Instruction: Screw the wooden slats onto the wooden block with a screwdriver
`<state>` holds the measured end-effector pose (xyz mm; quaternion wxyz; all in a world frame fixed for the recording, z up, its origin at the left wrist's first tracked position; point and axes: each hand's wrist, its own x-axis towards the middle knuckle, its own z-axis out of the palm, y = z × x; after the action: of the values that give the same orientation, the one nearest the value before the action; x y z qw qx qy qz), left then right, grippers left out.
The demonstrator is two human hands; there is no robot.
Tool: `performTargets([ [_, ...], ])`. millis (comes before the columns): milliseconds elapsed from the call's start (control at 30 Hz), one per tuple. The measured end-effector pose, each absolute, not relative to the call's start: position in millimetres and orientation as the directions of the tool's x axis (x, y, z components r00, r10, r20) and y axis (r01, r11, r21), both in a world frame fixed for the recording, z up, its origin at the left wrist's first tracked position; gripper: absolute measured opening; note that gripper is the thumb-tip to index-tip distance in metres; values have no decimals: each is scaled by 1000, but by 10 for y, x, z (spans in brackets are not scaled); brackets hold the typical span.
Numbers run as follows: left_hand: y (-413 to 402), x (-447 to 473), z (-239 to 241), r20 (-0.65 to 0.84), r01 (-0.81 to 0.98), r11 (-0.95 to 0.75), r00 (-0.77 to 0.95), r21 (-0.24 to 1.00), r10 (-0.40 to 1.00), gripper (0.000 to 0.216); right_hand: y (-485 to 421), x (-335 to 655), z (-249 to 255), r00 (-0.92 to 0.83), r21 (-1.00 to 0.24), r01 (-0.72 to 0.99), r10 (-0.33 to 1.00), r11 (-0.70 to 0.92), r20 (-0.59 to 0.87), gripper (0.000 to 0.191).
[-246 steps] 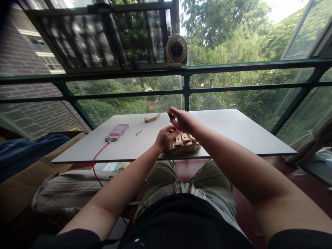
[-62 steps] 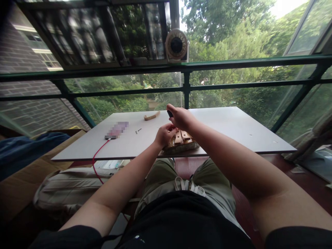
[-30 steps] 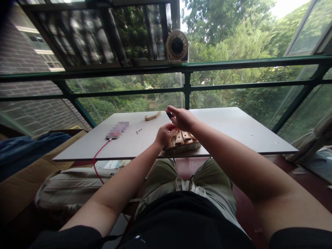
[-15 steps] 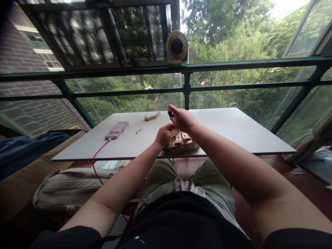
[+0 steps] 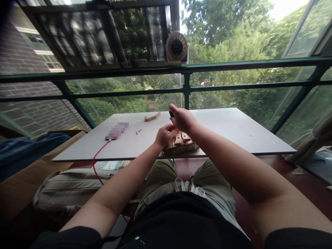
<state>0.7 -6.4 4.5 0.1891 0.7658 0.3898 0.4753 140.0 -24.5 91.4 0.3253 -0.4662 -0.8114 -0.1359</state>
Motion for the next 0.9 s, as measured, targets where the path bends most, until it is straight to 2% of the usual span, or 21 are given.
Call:
performTargets([
  [367,-47,-4,40,585,427,-624,237,654,776,14,-256,1386,982,-392,-73,834,681,547,618,36],
  [600,-27,4,35,578,446,-619,243,646,779,16,-222,1445,981,-459,-164,730,655,663,600,38],
  [733,-41,11,41,575,450,-618,247,645,780,16,-156,1473,914,-433,-245,683,653,688,621,30],
  [900,-76,24,54,567,437,-618,259,653,782,19,-101,1465,909,-390,-262,684,645,680,657,26],
])
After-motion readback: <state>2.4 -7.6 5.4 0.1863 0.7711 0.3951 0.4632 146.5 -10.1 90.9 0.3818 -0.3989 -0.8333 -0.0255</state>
